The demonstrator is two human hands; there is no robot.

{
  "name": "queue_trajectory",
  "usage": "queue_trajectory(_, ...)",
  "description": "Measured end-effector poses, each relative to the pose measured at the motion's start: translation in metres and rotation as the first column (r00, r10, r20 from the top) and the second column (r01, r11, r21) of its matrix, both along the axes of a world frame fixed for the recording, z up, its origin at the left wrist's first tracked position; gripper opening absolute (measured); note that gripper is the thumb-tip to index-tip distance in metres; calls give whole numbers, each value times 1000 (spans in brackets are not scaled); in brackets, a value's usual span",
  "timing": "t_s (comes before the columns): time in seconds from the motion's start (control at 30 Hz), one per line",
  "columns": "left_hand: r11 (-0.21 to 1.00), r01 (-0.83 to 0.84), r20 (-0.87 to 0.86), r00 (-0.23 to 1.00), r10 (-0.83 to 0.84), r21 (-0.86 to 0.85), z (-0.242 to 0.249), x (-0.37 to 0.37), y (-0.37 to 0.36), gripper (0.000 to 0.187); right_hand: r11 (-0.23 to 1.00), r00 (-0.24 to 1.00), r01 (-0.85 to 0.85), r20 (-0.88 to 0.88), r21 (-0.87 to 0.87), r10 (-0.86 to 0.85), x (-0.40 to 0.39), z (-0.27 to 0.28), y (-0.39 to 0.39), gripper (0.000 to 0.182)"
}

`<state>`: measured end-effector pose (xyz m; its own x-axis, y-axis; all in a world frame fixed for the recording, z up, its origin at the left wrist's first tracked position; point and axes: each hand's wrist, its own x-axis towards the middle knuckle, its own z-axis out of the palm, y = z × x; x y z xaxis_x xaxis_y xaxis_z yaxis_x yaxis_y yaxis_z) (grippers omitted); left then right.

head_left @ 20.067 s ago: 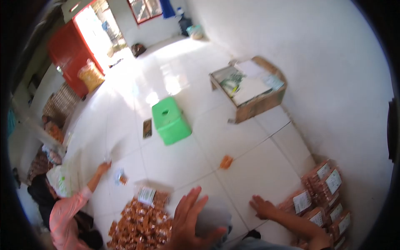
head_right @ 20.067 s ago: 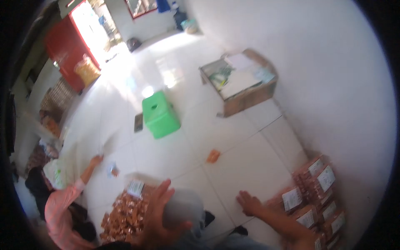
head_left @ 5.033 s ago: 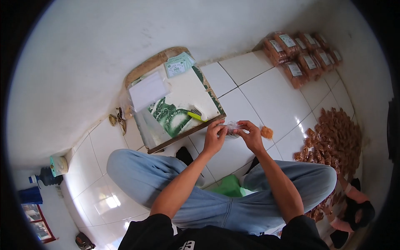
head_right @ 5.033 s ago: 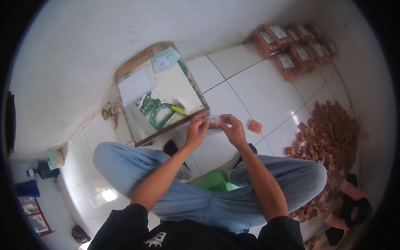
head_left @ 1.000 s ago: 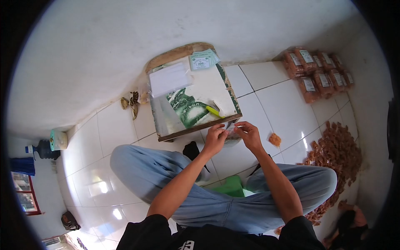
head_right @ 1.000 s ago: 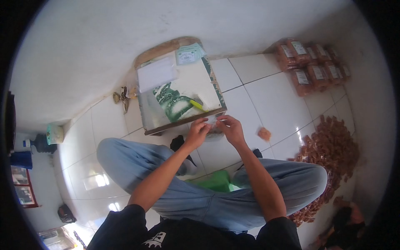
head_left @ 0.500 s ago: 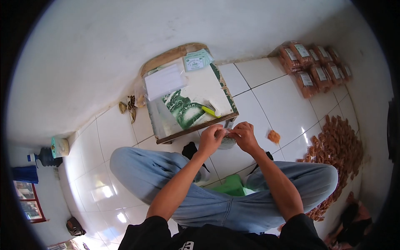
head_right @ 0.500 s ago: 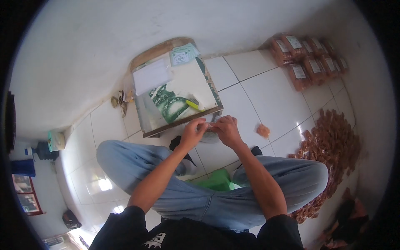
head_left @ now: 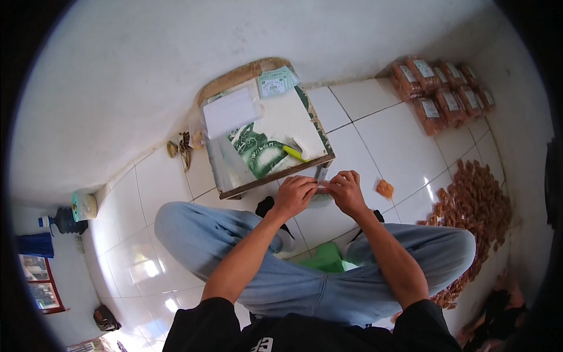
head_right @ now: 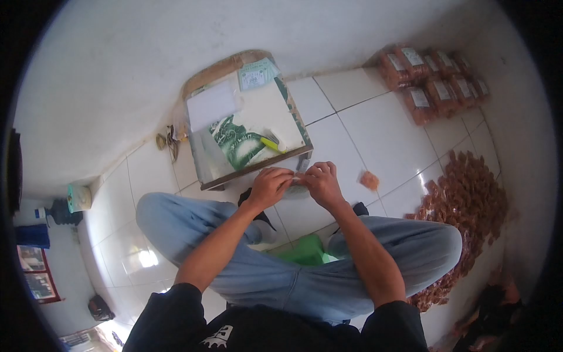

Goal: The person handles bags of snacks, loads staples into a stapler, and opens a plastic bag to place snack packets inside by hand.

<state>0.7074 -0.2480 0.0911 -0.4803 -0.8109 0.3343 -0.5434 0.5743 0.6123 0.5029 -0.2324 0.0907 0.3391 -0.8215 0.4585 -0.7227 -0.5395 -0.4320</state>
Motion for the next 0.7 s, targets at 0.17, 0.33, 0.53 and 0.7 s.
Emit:
queue_trajectory(0.17, 1000, 22, -73, 997, -22, -1, 4, -5, -1, 17, 998, 998, -8, 61, 68, 4, -2, -2, 0, 19)
queue_trajectory(0.33, 998, 55, -108, 993, -52, 30, 0, -14, -13, 21, 1000, 998, 9, 65, 24, -11, -8, 6, -7, 20)
queue_trajectory(0.53, 992, 97, -94, 990, -105, -86, -5, -23, 1, 22, 995, 998, 52, -15, -91, -54, -17, -2, 14, 17)
queue_trajectory(0.7, 999, 25, -124, 992, -30, -38, -15, -32, 17, 15, 985, 986, 149, 61, 93, -155, -17, -9, 27, 14)
